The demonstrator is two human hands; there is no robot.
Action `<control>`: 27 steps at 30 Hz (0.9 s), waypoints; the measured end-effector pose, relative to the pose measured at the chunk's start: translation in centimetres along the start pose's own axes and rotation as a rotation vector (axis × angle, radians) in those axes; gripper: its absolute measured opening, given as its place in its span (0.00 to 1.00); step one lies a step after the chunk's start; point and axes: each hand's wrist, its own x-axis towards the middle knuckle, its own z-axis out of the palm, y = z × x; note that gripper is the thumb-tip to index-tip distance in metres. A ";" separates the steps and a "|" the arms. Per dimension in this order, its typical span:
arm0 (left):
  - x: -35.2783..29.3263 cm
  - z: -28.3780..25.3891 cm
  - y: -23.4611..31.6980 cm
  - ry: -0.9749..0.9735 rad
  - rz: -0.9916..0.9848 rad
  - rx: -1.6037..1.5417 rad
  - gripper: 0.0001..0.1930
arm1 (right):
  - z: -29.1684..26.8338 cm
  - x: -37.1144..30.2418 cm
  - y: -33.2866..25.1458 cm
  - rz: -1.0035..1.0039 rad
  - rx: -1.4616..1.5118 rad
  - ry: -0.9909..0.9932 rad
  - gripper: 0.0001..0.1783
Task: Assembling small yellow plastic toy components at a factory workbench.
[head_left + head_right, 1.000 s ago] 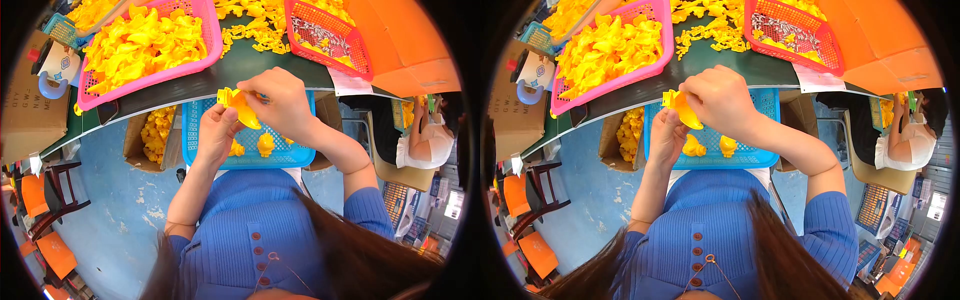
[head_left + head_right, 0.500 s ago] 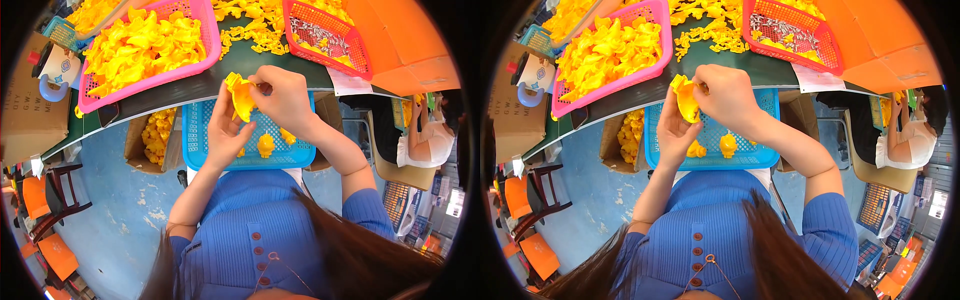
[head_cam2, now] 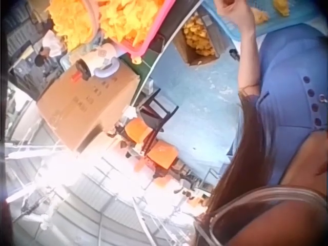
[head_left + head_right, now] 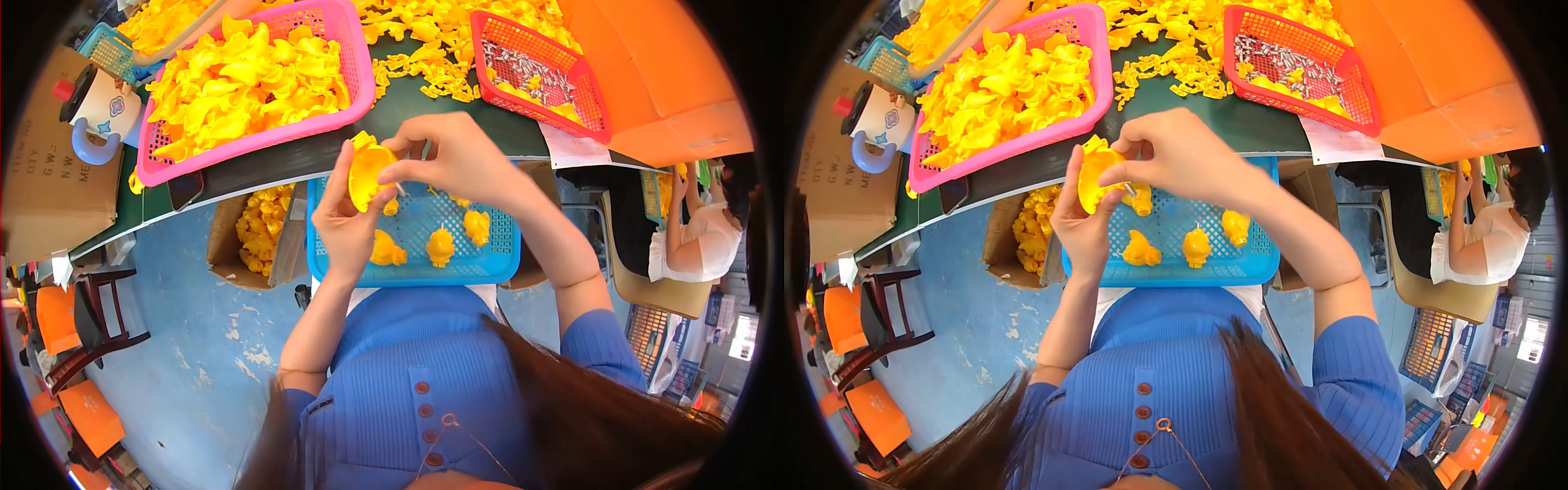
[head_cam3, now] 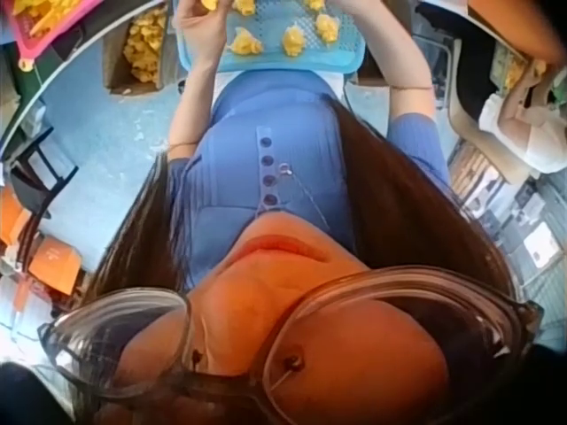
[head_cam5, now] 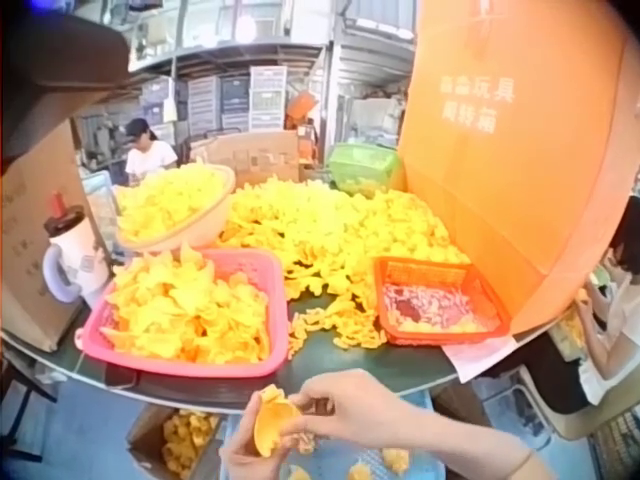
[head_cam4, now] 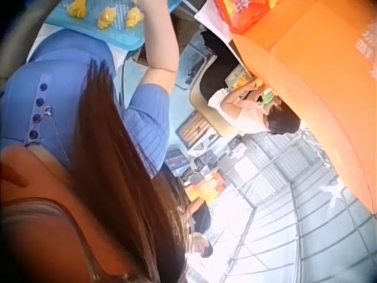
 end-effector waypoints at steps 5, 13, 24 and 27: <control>0.3 -1.1 1.4 -0.022 -0.056 -0.043 0.35 | -0.7 8.5 -0.4 -0.142 -0.270 -0.050 0.13; -0.7 -1.5 0.4 -0.053 -0.045 -0.055 0.36 | 7.6 21.4 2.1 -0.575 -0.435 0.007 0.14; -0.2 -2.3 1.4 -0.021 -0.084 -0.102 0.36 | 8.7 21.7 1.3 -0.270 -0.495 -0.092 0.21; -0.2 -2.3 1.4 -0.015 -0.078 -0.103 0.36 | 7.3 21.8 1.5 -0.087 -0.057 -0.027 0.16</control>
